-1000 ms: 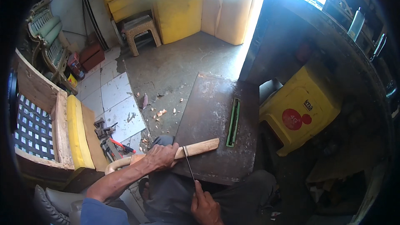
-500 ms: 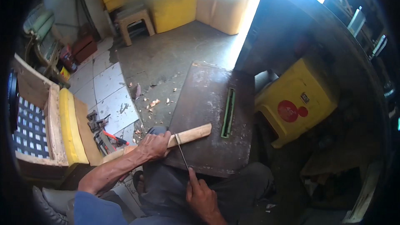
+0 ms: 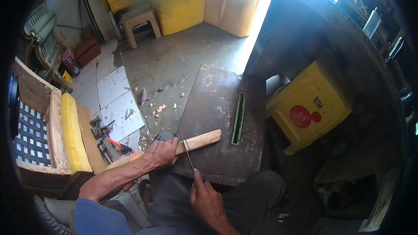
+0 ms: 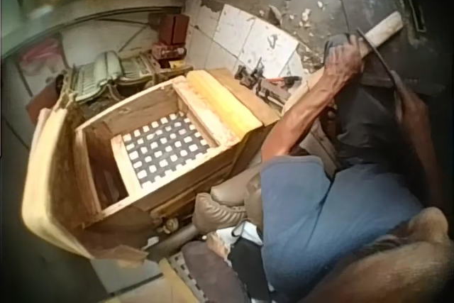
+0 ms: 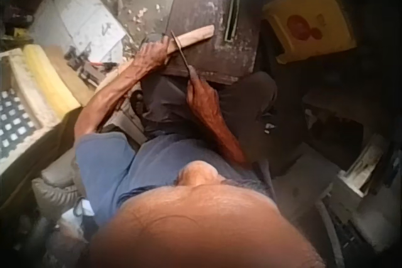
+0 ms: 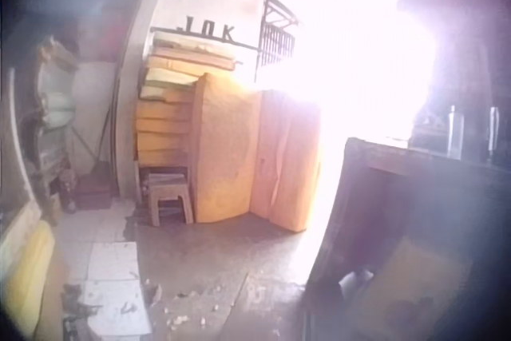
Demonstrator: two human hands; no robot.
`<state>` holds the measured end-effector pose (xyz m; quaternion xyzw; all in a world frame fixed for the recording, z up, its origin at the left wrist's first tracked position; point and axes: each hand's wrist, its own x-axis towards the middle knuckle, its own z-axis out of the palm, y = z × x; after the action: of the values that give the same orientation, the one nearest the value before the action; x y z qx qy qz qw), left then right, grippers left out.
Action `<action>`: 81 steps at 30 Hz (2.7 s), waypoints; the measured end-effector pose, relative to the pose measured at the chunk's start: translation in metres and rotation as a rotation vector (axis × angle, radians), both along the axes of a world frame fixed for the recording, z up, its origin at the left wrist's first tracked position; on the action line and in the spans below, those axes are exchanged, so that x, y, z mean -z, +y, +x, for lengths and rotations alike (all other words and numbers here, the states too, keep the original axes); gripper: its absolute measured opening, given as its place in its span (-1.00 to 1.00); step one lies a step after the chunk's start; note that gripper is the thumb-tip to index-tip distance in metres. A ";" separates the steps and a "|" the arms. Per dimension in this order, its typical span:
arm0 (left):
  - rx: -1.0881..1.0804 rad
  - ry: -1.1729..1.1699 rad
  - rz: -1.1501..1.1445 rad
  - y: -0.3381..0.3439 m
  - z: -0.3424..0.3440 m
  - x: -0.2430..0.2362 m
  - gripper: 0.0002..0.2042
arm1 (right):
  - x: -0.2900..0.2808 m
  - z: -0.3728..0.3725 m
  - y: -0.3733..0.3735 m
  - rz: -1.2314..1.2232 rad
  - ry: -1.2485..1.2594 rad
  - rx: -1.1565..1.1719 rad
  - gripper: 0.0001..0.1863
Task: The person is carving a curved wooden piece, likely a cane handle, using a metal file. They hold the wood firmly with their left hand and use the file with their right hand to smooth and shape the surface. The person works on the piece while seated on the floor or a low stool in a workshop environment.
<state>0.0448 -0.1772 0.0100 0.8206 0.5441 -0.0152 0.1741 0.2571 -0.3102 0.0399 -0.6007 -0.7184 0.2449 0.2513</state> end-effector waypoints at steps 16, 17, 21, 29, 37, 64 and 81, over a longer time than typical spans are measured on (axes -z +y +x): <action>-0.008 -0.018 -0.003 -0.003 0.003 0.009 -0.53 | 0.001 0.005 -0.010 -0.060 -0.024 0.004 -0.41; -0.008 -0.012 -0.013 -0.004 0.001 0.008 -0.54 | 0.004 0.007 -0.004 -0.043 -0.001 -0.006 -0.41; 0.038 0.021 0.015 -0.006 0.005 0.004 -0.54 | -0.003 0.021 -0.036 -0.056 0.019 0.023 -0.43; 0.064 0.012 0.045 -0.008 0.005 0.009 -0.52 | 0.006 -0.001 -0.011 -0.019 0.000 0.028 -0.46; 0.032 0.039 -0.026 -0.008 0.007 0.006 -0.54 | 0.011 0.005 -0.022 -0.012 -0.046 0.027 -0.43; 0.053 0.049 -0.007 -0.004 0.010 0.004 -0.52 | 0.018 0.011 0.004 0.015 0.017 -0.010 -0.44; 0.054 0.024 -0.002 -0.006 0.012 0.012 -0.50 | 0.026 -0.002 -0.001 0.076 0.041 0.051 -0.47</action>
<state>0.0571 -0.1828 -0.0017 0.8346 0.5238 -0.0304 0.1680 0.2552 -0.3111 0.0139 -0.6036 -0.7063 0.2235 0.2946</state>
